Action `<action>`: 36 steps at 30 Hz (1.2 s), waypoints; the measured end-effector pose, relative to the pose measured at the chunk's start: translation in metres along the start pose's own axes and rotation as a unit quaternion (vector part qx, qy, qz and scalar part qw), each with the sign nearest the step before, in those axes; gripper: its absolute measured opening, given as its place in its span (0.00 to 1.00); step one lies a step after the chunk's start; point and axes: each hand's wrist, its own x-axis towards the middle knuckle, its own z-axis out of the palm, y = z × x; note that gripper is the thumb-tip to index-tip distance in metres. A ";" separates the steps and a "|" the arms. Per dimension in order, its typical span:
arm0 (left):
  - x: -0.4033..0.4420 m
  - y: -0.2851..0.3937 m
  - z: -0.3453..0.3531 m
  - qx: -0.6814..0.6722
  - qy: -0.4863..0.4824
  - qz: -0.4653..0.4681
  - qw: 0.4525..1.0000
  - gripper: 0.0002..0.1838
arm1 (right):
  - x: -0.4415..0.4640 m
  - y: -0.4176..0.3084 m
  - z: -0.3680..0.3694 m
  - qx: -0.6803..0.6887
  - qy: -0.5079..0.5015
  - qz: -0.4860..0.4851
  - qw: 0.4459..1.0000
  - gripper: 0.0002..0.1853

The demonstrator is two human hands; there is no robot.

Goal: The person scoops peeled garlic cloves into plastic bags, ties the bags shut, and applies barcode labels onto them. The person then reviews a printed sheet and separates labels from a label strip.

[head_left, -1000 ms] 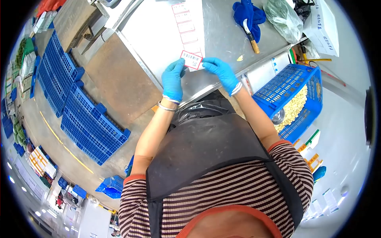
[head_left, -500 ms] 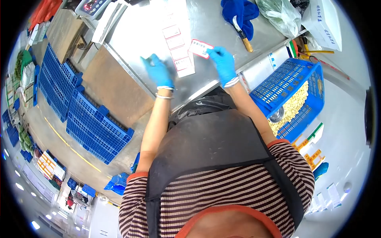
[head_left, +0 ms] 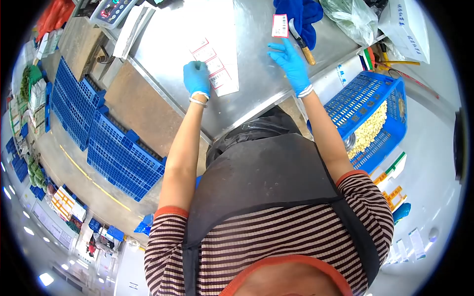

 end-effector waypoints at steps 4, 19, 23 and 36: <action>-0.026 0.049 -0.030 0.053 -0.040 0.295 0.953 0.39 | 0.008 0.021 0.014 -0.193 -0.035 -0.087 0.977 0.43; -0.054 0.094 -0.170 0.009 -0.057 0.381 0.923 0.20 | 0.024 -0.020 0.073 -0.359 -0.208 -0.149 0.897 0.59; 0.003 0.118 -0.197 0.080 0.047 0.458 0.884 0.13 | -0.006 -0.026 0.092 -0.159 -0.195 0.056 0.966 0.57; 0.006 0.044 -0.037 0.127 -0.052 0.445 0.885 0.28 | -0.007 0.054 0.074 -0.224 -0.016 0.046 0.973 0.57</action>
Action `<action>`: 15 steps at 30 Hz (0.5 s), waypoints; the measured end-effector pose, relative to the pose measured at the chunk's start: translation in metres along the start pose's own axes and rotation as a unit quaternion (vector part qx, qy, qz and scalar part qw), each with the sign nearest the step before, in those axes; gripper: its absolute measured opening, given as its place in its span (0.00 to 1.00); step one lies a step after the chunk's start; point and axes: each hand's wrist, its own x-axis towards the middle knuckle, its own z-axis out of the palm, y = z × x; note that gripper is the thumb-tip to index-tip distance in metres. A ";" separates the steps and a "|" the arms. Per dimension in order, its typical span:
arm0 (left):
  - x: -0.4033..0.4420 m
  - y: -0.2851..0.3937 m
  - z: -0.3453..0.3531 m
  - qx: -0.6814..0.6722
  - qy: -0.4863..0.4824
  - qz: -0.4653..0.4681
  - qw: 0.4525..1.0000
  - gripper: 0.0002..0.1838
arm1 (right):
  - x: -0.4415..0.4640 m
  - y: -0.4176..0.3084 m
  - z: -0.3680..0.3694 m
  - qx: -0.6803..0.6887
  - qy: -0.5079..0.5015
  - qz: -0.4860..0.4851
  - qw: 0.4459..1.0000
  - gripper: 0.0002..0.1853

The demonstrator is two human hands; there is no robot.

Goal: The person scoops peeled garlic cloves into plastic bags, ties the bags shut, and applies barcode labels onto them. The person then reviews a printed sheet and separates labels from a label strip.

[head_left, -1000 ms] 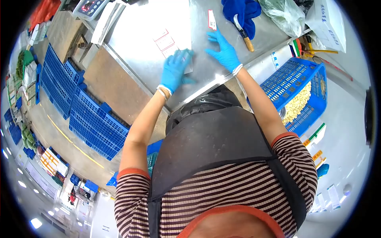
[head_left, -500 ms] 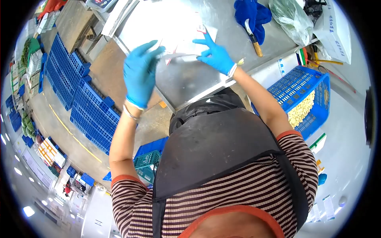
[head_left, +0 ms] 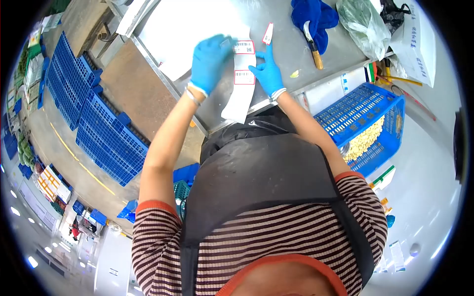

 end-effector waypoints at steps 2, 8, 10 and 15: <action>-0.025 0.021 0.004 -0.031 -0.090 -0.003 0.995 0.33 | 0.001 0.003 -0.002 -0.031 -0.014 0.002 0.999 0.58; -0.028 0.021 0.035 -0.019 -0.166 -0.086 0.982 0.51 | -0.003 0.008 -0.025 -0.012 0.038 0.001 0.999 0.51; -0.029 0.014 0.043 -0.014 -0.170 -0.091 0.981 0.54 | -0.004 0.002 -0.041 -0.037 0.131 -0.031 0.990 0.35; -0.029 0.017 0.040 -0.022 -0.167 -0.115 0.979 0.54 | 0.003 0.010 -0.077 0.058 0.097 -0.012 0.993 0.13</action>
